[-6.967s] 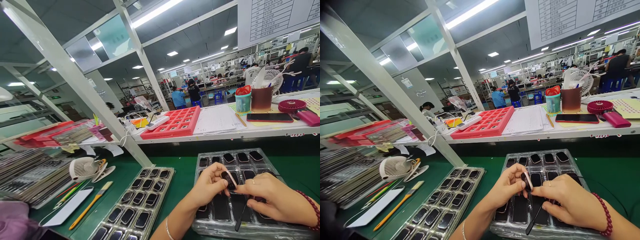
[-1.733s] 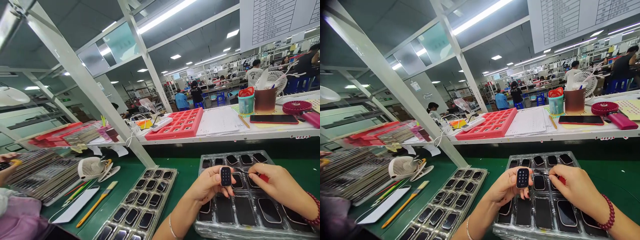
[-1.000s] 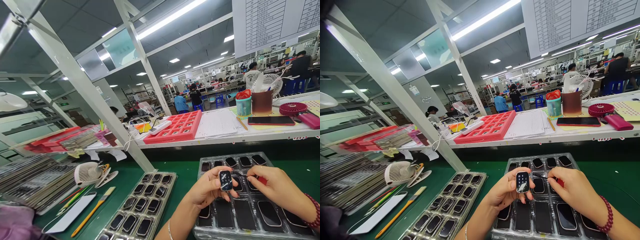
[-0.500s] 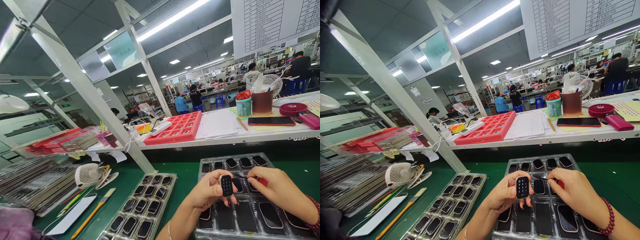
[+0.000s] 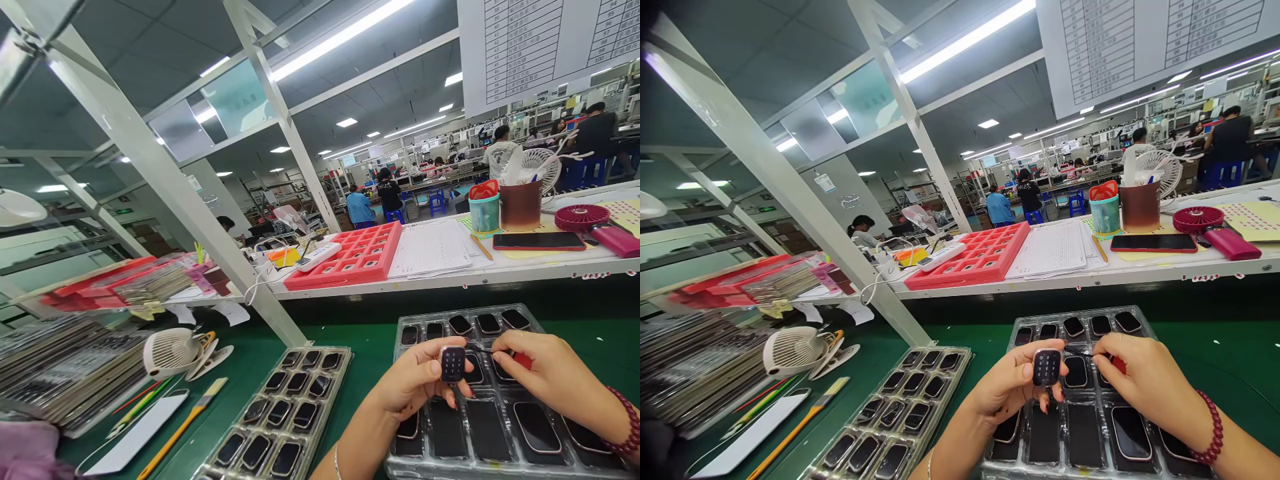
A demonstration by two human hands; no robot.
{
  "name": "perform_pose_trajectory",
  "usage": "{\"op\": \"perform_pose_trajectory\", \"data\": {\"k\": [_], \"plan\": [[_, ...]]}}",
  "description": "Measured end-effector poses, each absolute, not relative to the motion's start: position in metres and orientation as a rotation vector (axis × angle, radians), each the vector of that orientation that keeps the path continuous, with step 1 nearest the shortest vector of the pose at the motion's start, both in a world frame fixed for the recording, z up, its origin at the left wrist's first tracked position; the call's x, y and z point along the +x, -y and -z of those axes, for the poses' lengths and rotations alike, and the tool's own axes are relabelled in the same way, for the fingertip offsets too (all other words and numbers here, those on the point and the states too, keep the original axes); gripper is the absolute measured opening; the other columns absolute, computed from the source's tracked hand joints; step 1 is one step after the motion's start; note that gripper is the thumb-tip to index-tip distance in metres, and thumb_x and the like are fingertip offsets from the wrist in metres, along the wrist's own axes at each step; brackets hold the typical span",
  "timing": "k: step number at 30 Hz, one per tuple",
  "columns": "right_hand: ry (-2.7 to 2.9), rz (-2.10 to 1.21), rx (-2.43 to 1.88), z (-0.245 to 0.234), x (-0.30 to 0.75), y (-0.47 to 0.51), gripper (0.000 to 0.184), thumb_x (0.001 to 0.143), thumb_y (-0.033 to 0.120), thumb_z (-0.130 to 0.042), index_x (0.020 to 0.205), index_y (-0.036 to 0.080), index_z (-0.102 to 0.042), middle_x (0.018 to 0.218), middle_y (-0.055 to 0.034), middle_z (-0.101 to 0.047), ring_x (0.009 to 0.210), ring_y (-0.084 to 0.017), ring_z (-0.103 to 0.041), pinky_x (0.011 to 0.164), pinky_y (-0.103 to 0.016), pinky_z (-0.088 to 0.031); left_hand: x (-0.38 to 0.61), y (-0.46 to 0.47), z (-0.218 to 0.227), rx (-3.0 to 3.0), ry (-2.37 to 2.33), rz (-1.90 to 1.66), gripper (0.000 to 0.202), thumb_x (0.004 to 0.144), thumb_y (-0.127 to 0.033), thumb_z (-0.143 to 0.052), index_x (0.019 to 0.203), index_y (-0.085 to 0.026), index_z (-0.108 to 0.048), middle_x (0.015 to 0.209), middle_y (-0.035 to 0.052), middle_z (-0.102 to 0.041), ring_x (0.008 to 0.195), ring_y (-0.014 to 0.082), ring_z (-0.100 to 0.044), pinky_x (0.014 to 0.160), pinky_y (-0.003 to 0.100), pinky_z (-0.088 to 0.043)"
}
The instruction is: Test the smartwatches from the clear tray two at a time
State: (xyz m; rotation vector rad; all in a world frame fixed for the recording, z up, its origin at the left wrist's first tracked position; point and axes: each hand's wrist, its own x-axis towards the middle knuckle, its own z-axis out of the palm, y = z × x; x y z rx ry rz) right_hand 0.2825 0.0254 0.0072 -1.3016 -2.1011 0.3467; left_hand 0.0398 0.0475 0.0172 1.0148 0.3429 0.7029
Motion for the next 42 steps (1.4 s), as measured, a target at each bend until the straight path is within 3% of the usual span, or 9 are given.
{"op": "perform_pose_trajectory", "data": {"k": [6,10,16,25,29,32,37,42], "plan": [[1.880,-0.300,-1.240,-0.010,0.286,-0.022,0.021,0.093,0.037,-0.050,0.088,0.026,-0.066,0.082,0.0006,-0.071,0.066,-0.017,-0.065,0.059,-0.028,-0.048,0.040,-0.044,-0.018,1.183,-0.470,-0.724,0.066,0.060,-0.024,-0.086,0.121,-0.021,-0.060,0.102,0.0087,-0.068,0.087,0.0187,-0.066,0.066,0.022,-0.049],[1.821,-0.250,-1.154,-0.016,0.285,-0.018,0.015,0.092,0.031,-0.052,0.087,0.025,-0.065,0.079,0.0012,-0.070,0.061,-0.014,-0.063,0.056,-0.025,-0.047,0.041,-0.039,-0.020,1.319,-0.534,-0.726,0.073,0.062,-0.023,-0.085,0.128,-0.024,-0.054,0.108,0.0096,-0.066,0.099,0.0194,-0.060,0.077,0.026,-0.045],[1.856,-0.301,-1.079,-0.021,0.284,-0.017,0.009,0.092,0.024,-0.053,0.087,0.024,-0.061,0.076,0.0020,-0.066,0.061,-0.012,-0.060,0.055,-0.021,-0.046,0.041,-0.037,-0.022,1.400,-0.529,-0.751,0.073,0.067,-0.025,-0.082,0.132,-0.027,-0.050,0.110,0.0086,-0.064,0.099,0.0187,-0.059,0.081,0.028,-0.043],[2.164,-0.308,-0.923,-0.021,0.281,-0.018,0.011,0.092,0.017,-0.051,0.086,0.021,-0.059,0.072,0.0019,-0.062,0.061,-0.011,-0.057,0.057,-0.022,-0.042,0.040,-0.041,-0.020,1.346,-0.461,-0.700,0.065,0.067,-0.025,-0.083,0.126,-0.024,-0.057,0.109,0.0084,-0.065,0.100,0.0176,-0.061,0.082,0.025,-0.046],[2.183,-0.306,-0.969,-0.020,0.280,-0.019,0.013,0.092,0.019,-0.049,0.088,0.021,-0.061,0.074,0.0010,-0.065,0.061,-0.012,-0.059,0.057,-0.022,-0.042,0.041,-0.041,-0.019,1.272,-0.431,-0.626,0.053,0.076,-0.033,-0.075,0.125,-0.022,-0.058,0.105,0.0105,-0.067,0.089,0.0189,-0.068,0.069,0.024,-0.050],[2.188,-0.293,-1.061,-0.018,0.280,-0.019,0.016,0.093,0.022,-0.048,0.087,0.021,-0.063,0.074,0.0007,-0.066,0.060,-0.013,-0.059,0.056,-0.023,-0.042,0.042,-0.041,-0.017,1.236,-0.398,-0.558,0.055,0.082,-0.039,-0.068,0.132,-0.022,-0.051,0.106,0.0127,-0.068,0.082,0.0208,-0.072,0.064,0.023,-0.051],[2.220,-0.288,-1.140,-0.018,0.279,-0.019,0.018,0.092,0.023,-0.048,0.084,0.022,-0.064,0.072,0.0013,-0.066,0.058,-0.013,-0.059,0.056,-0.024,-0.043,0.042,-0.041,-0.014,1.181,-0.352,-0.534,0.067,0.077,-0.028,-0.075,0.137,-0.027,-0.044,0.112,0.0122,-0.067,0.089,0.0224,-0.072,0.067,0.023,-0.052],[2.229,-0.297,-1.160,-0.020,0.278,-0.019,0.017,0.092,0.023,-0.048,0.084,0.022,-0.063,0.070,0.0020,-0.065,0.057,-0.013,-0.057,0.055,-0.025,-0.041,0.041,-0.041,-0.014,1.183,-0.361,-0.530,0.062,0.077,-0.024,-0.074,0.133,-0.024,-0.049,0.113,0.0129,-0.067,0.092,0.0237,-0.071,0.069,0.024,-0.051]]}}
